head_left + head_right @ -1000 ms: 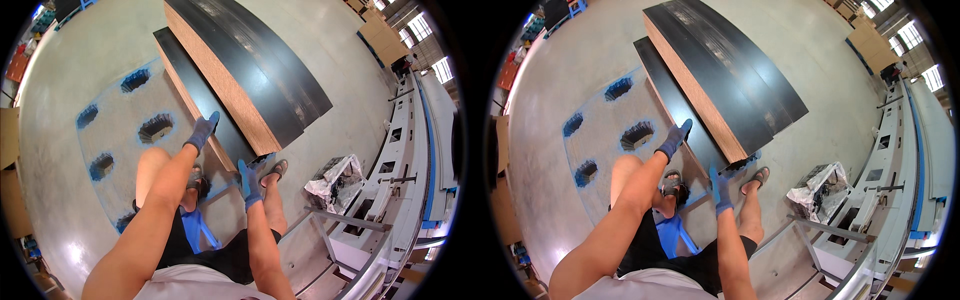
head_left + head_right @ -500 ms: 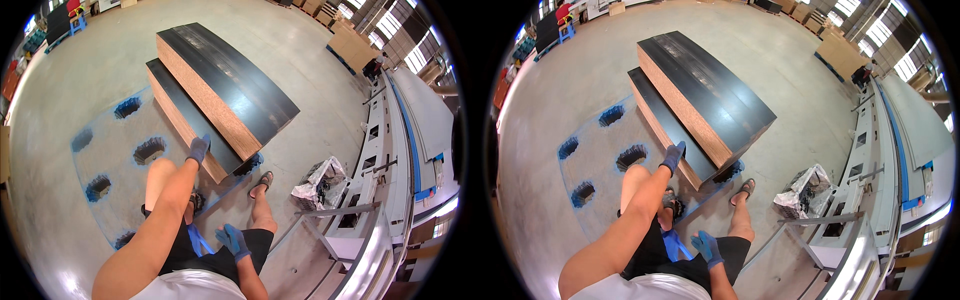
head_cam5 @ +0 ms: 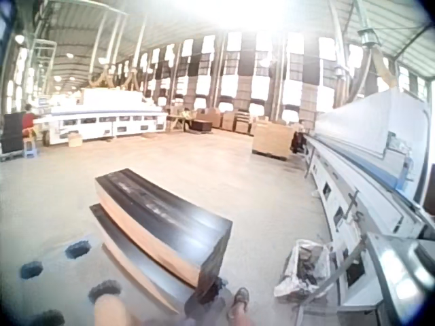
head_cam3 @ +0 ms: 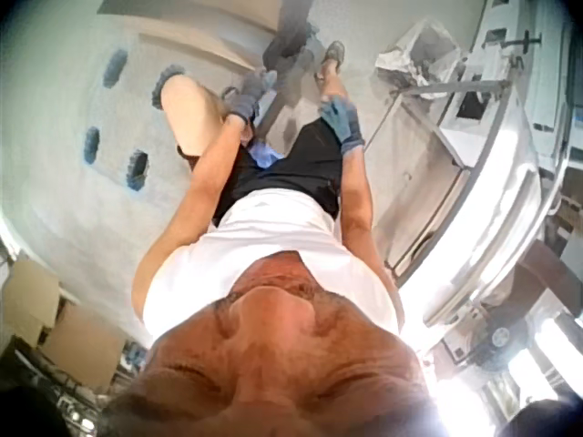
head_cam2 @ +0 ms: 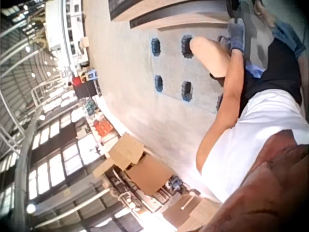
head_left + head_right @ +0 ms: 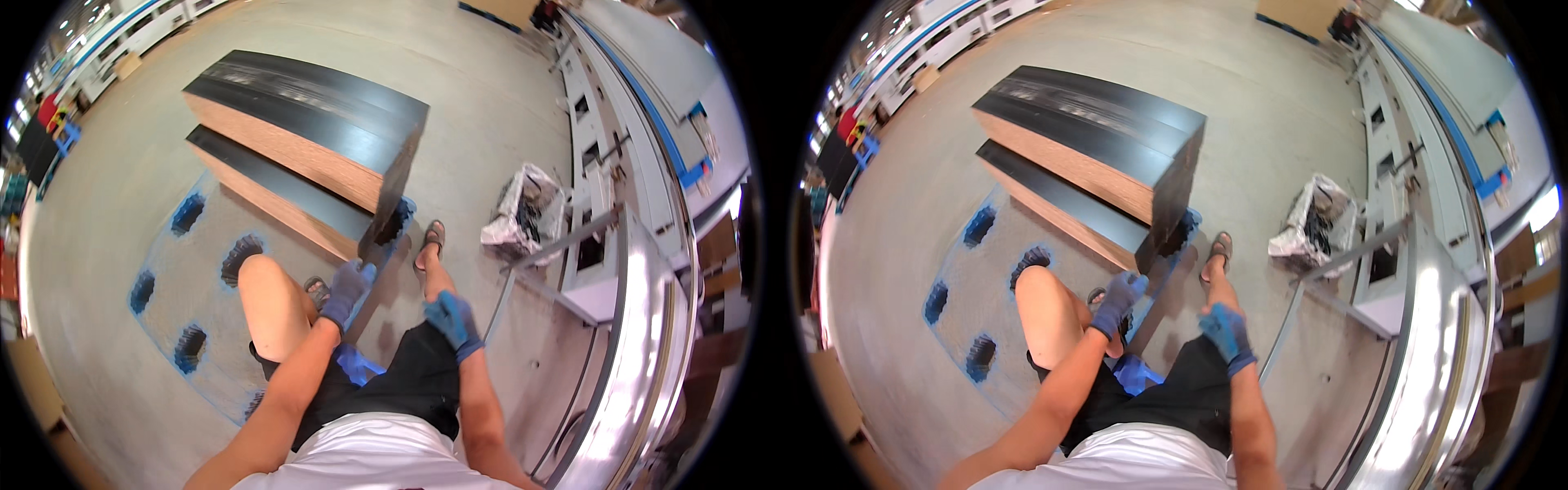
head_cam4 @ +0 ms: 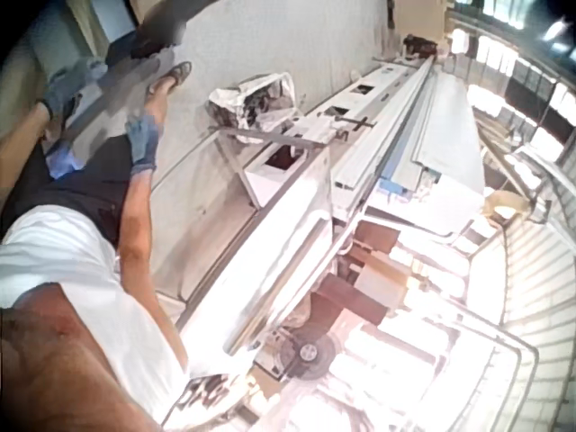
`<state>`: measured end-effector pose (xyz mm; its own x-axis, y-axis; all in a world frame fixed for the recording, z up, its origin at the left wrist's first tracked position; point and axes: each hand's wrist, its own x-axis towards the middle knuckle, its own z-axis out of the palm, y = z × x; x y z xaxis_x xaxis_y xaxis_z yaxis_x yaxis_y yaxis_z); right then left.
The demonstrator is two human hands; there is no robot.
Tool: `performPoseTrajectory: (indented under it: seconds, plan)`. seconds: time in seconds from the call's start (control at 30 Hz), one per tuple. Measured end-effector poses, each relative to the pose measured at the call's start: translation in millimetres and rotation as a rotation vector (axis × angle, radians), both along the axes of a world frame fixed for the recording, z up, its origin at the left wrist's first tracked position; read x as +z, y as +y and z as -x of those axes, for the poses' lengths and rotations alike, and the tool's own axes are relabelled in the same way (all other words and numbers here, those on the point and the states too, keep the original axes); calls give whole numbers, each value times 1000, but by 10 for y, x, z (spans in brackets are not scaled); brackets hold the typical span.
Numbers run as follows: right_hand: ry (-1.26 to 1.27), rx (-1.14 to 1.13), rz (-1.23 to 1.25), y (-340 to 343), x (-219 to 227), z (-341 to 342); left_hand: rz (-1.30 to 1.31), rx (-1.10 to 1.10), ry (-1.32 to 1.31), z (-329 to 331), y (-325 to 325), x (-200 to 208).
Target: The person picks up dark wood panels from a machine table and stacks them onto a growing pile on a pallet.
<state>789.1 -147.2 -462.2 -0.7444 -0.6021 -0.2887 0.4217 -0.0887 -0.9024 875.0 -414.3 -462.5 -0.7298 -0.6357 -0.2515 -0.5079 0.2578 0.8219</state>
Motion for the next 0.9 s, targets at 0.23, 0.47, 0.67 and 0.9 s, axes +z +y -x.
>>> performPoseTrajectory:
  seconds: [0.23,0.47,0.67,0.9]
  plan:
    - [450,-305,-297,758,1638,1278,4,-605,-325,-287,1075,-105]
    - [1112,-503,-984,1307,2649,1832,87,-697,-288,-205,833,-598]
    - [1670,-245,-1125,1988,2553,1444,39,-559,-85,-301,590,-806]
    - [1535,-415,-1123,2034,2573,1024,14,-637,-237,-333,553,-1167]
